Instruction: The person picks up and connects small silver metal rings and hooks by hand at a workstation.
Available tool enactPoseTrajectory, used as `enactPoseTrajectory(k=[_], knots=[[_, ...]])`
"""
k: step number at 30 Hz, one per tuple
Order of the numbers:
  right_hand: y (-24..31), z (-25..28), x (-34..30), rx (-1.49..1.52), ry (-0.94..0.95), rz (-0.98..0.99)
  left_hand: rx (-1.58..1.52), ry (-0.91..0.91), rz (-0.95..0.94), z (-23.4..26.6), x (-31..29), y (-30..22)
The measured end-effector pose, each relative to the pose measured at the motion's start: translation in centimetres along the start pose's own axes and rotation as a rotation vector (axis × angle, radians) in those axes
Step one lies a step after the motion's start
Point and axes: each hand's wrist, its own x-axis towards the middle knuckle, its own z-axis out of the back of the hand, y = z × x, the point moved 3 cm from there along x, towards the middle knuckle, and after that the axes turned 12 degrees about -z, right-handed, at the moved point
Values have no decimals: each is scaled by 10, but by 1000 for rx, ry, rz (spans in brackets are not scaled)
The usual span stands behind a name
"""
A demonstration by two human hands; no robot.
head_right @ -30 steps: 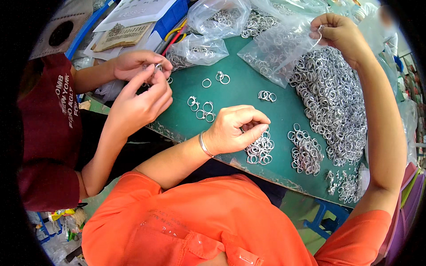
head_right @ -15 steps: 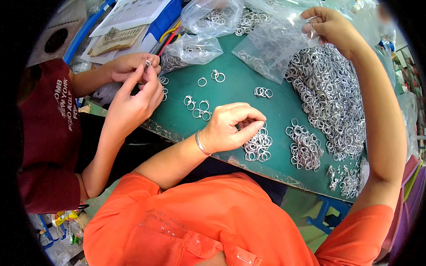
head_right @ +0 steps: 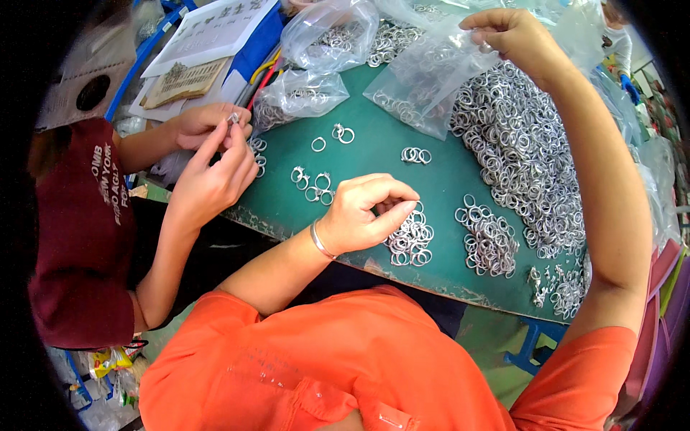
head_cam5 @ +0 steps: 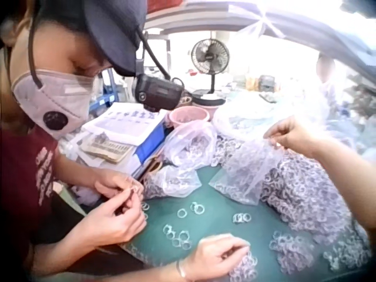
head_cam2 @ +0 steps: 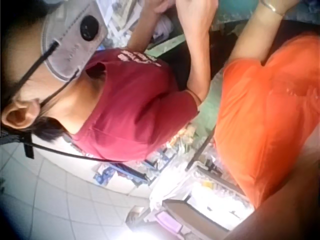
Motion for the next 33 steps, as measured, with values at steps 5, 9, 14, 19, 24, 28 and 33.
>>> enactPoseTrajectory(k=[5, 9, 14, 19, 24, 28, 33], knots=[[27, -16, -21, 309, -45, 222, 41, -9, -19, 2, 4, -5], [38, -26, -34, 482, -62, 286, 18, -6, 24, 1, 5, -7], [40, -32, -43, 575, -16, 269, -1, 11, 60, 1, 3, -6], [37, -35, -44, 593, -20, 217, 3, 33, 70, 2, 4, -7], [35, -35, -45, 589, -49, 258, 25, 42, 69, 2, 5, -8], [36, -34, -47, 562, -64, 290, 31, 41, 68, 2, 5, -9], [38, -33, -51, 547, -86, 284, 36, 35, 67, 2, 5, -10]])
